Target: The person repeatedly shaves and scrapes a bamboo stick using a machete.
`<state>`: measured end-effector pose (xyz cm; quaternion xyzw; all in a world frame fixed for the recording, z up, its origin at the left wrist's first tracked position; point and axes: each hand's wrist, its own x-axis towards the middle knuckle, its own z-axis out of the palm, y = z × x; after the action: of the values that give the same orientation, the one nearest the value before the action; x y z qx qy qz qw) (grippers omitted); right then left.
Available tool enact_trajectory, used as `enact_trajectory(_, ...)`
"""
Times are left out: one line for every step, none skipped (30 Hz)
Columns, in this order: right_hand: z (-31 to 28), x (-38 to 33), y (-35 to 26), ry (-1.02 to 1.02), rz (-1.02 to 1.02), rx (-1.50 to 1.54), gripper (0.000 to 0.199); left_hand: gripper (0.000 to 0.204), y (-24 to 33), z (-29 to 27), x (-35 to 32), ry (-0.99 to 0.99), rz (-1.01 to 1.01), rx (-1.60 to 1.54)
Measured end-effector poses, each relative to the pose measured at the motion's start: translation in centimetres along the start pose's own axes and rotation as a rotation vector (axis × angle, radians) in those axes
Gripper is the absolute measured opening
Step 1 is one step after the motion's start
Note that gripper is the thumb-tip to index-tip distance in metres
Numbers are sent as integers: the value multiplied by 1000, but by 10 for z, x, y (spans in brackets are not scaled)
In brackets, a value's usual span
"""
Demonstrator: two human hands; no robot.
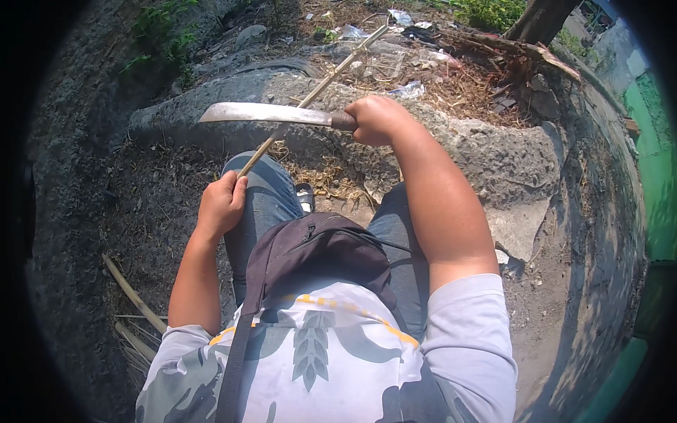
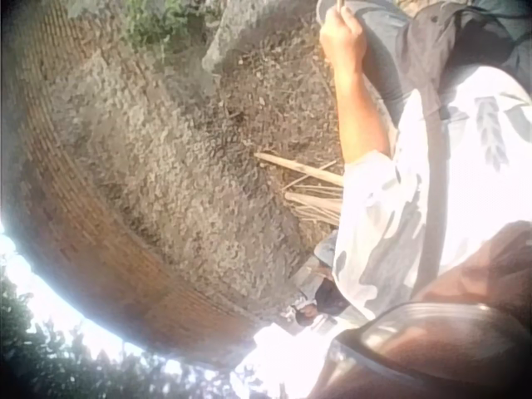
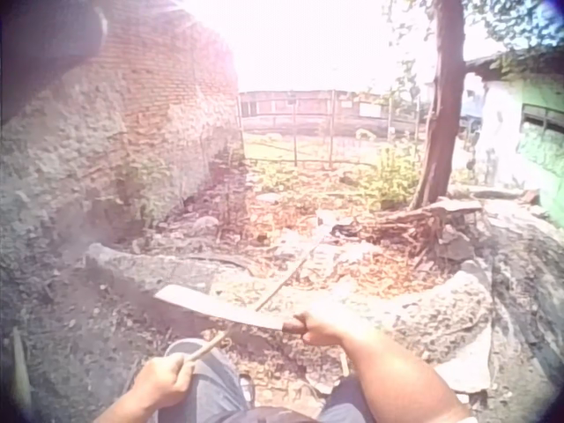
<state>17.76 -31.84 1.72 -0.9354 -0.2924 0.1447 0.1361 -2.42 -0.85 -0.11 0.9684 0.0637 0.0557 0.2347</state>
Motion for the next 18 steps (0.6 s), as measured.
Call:
enact_trajectory(-1, 1, 1, 4, 9, -6, 29, 31, 3, -2, 0, -13, -17, 0)
enact_trajectory(-2, 1, 2, 6, 15, -11, 29, 32, 4, -4, -2, -27, -36, 0)
enact_trajectory(-2, 4, 14, -1, 71, -2, 28, 32, 4, -4, -2, -29, -34, -1)
enact_trajectory(-2, 5, 25, 21, 180, 94, 26, 32, 3, -3, -2, -32, -29, -21)
enact_trajectory(-3, 7, 36, 44, 284, 187, 24, 32, 2, -2, -1, -31, -25, -41)
enact_trajectory(2, 7, 50, 48, 280, 186, 24, 32, 3, -3, 0, -26, -25, -40)
enact_trajectory(9, 8, 64, 68, 248, 205, 25, 32, 4, -3, 2, -33, -5, -10)
enact_trajectory(10, 6, 66, 84, 218, 224, 26, 32, 5, -2, 2, -44, 12, 18)
enact_trajectory(11, 7, 67, 83, 218, 224, 26, 32, 4, -3, 2, -45, 12, 17)
enact_trajectory(13, 8, 68, 103, 215, 191, 26, 33, 3, -5, 1, -55, -10, 18)
enact_trajectory(12, 6, 62, 120, 213, 158, 27, 33, 2, -5, 0, -68, -33, 19)
enact_trajectory(8, 4, 56, 89, 208, 232, 27, 33, 4, -5, -1, -73, -34, 18)
enact_trajectory(8, 4, 51, 86, 211, 234, 27, 33, 6, -6, 0, -66, -48, -10)
enact_trajectory(6, 6, 47, 61, 198, 246, 25, 33, 7, -7, 2, -57, -56, -37)
enact_trajectory(5, 8, 43, 36, 186, 258, 23, 33, 6, -5, 3, -60, -52, -36)
enact_trajectory(5, 7, 37, 36, 147, 188, 23, 34, 3, -2, 3, -46, -34, -22)
enact_trajectory(5, 10, 29, 7, 124, 144, 26, 34, 1, -1, 3, -30, -21, -5)
enact_trajectory(5, 10, 21, -1, 97, 89, 28, 34, 2, -1, 3, -28, -22, -3)
